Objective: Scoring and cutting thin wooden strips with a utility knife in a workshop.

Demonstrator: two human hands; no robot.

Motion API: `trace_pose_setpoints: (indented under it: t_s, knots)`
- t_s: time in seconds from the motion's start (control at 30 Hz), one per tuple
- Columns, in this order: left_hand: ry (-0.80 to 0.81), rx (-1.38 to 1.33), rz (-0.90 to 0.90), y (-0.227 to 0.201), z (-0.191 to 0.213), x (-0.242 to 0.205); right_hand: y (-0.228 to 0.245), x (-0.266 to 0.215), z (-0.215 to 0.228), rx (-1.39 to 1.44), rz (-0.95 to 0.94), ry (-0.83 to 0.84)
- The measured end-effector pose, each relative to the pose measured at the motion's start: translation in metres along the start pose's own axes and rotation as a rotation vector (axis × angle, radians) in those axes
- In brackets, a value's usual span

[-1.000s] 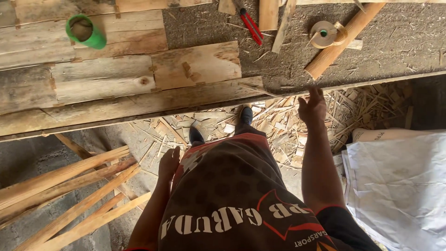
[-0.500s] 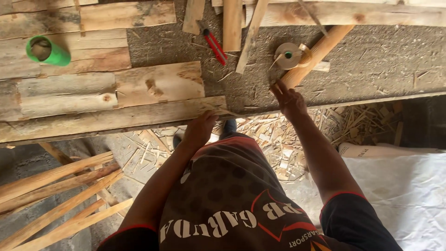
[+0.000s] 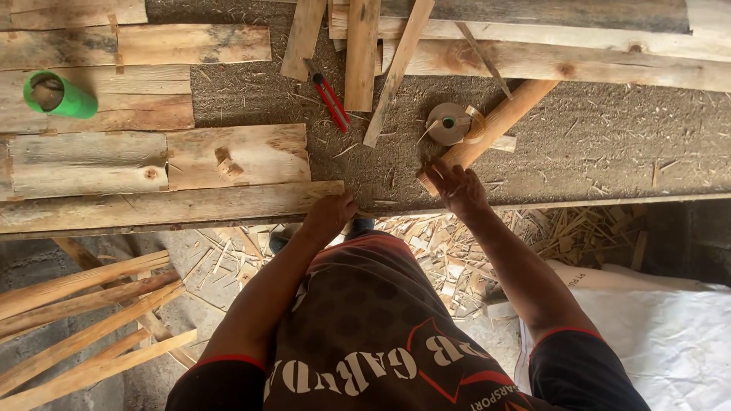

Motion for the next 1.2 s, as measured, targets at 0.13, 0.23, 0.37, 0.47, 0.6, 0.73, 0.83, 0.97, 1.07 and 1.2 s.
trace_pose_setpoints:
  t_s: [0.13, 0.23, 0.37, 0.47, 0.6, 0.73, 0.83, 0.97, 1.07, 1.2]
  knots:
    - [-0.003, -0.016, 0.024, -0.002, 0.008, 0.009, -0.005, -0.003, -0.003, -0.035, 0.046, -0.015]
    - [-0.044, -0.077, 0.045, -0.005, 0.022, 0.024, -0.007, -0.006, -0.008, -0.102, 0.093, -0.012]
    - [-0.126, -0.176, 0.084, -0.003, 0.036, 0.057, -0.009, -0.013, -0.006, -0.066, 0.209, -0.179]
    - [-0.16, -0.226, 0.183, 0.002, 0.028, 0.09, -0.008, -0.017, 0.003, 0.024, 0.257, -0.326]
    - [-0.232, -0.313, 0.307, 0.004, 0.047, 0.144, -0.016, -0.002, -0.027, 0.077, 0.164, -0.241]
    - [-0.339, -0.393, 0.395, -0.004, 0.077, 0.169, -0.008, 0.006, -0.014, 0.076, 0.092, -0.275]
    - [-0.149, -0.487, 0.566, -0.007, 0.035, 0.171, -0.004, 0.014, -0.002, 0.121, 0.026, -0.28]
    - [0.089, -0.822, 0.731, -0.011, -0.077, 0.157, -0.009, 0.02, 0.004, 0.181, -0.056, -0.371]
    - [0.042, -1.009, 0.66, -0.021, -0.091, 0.156, -0.021, 0.023, 0.023, 0.636, -0.353, -0.298]
    - [0.036, -1.094, 0.656, -0.039, -0.066, 0.154, -0.059, 0.015, -0.005, 1.44, -0.443, -0.565]
Point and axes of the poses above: each hand's wrist, its own x-axis towards the middle knuckle, its own z-axis out of the back of the hand, y = z × x, the point moved 6 cm from there along x, towards the middle knuckle, and after that the axes turned 8 degrees about x, right-handed, at the moved point
